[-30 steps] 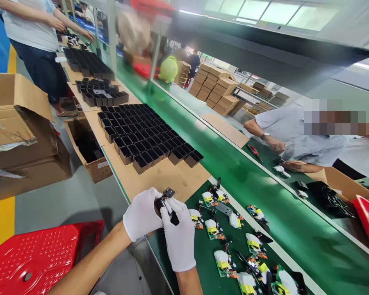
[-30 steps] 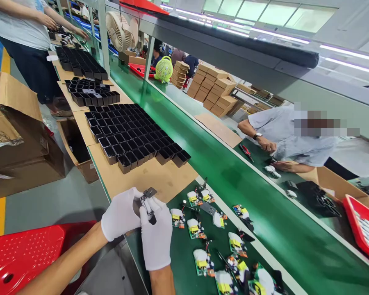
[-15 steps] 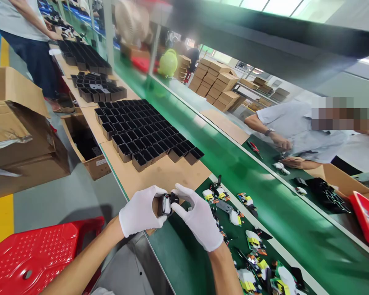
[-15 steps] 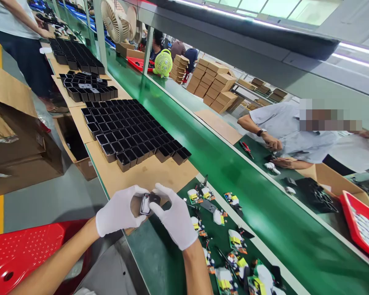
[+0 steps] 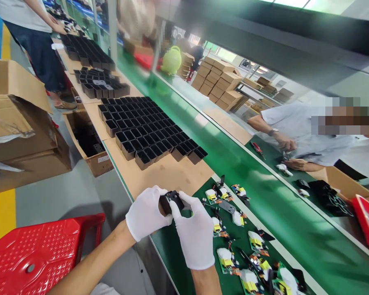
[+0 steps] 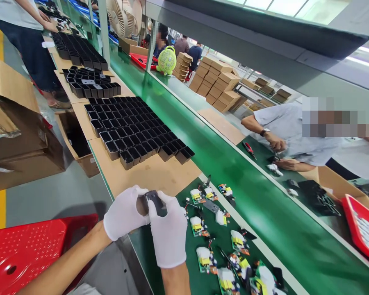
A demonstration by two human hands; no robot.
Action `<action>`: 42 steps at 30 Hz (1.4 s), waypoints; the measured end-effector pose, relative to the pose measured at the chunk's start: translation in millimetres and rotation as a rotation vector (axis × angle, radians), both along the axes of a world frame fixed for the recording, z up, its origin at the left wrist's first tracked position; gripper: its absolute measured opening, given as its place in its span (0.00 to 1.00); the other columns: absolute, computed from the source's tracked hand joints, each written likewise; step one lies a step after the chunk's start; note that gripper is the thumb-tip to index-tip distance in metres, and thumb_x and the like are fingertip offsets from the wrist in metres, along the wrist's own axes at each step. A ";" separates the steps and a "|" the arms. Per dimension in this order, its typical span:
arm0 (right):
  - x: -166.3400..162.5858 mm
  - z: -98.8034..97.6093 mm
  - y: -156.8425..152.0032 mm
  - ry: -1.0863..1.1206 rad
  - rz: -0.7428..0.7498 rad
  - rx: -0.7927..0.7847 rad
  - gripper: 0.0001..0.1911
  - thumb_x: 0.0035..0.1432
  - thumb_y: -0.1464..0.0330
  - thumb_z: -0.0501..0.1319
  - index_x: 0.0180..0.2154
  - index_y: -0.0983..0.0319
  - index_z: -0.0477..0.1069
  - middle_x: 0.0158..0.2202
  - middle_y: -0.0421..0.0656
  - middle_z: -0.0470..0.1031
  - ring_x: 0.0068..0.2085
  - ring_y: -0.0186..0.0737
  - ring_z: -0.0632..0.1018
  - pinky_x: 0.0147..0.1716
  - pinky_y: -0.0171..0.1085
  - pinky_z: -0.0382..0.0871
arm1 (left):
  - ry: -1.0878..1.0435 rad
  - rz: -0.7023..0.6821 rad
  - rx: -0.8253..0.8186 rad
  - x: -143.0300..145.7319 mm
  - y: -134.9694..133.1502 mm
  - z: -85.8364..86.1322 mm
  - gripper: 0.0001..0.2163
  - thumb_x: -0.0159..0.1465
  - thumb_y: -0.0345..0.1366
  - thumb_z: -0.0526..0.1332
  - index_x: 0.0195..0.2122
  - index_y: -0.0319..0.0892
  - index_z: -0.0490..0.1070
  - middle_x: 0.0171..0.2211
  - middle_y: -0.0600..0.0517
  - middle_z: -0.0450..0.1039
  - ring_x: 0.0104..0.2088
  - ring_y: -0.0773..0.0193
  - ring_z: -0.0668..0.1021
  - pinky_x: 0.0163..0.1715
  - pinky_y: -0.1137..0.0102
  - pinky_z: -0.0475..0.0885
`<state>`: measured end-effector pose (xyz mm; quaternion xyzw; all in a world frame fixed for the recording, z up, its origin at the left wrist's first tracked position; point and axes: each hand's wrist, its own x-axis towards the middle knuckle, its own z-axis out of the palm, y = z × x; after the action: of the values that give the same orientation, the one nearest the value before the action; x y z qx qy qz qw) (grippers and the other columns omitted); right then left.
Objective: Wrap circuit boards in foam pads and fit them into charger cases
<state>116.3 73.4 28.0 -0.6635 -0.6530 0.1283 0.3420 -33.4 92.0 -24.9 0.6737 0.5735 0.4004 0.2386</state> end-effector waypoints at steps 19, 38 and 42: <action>-2.8 -17.9 1.2 -0.454 0.195 0.280 0.18 0.78 0.65 0.57 0.45 0.57 0.88 0.46 0.52 0.88 0.42 0.53 0.87 0.42 0.48 0.81 | 0.019 0.031 0.083 1.4 0.6 -3.9 0.09 0.63 0.40 0.67 0.44 0.45 0.75 0.36 0.47 0.80 0.38 0.52 0.84 0.43 0.61 0.81; -11.1 -37.5 -6.0 -0.367 0.185 0.426 0.19 0.79 0.65 0.56 0.50 0.61 0.86 0.48 0.54 0.88 0.44 0.51 0.89 0.43 0.46 0.87 | -0.073 0.063 0.092 -4.0 -3.9 1.2 0.06 0.61 0.34 0.67 0.40 0.46 0.76 0.35 0.50 0.81 0.37 0.57 0.85 0.42 0.65 0.81; -9.2 -36.3 -6.9 -0.336 0.167 0.424 0.16 0.79 0.67 0.58 0.52 0.61 0.85 0.52 0.53 0.88 0.47 0.48 0.89 0.48 0.44 0.87 | -0.066 0.061 0.099 -1.7 -3.3 0.7 0.05 0.63 0.35 0.67 0.40 0.46 0.77 0.35 0.49 0.81 0.37 0.57 0.84 0.43 0.65 0.81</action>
<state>107.1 66.5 -8.3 -0.5330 -0.7651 -0.0954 0.3484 -35.1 88.7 -24.3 0.6533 0.5650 0.4575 0.2113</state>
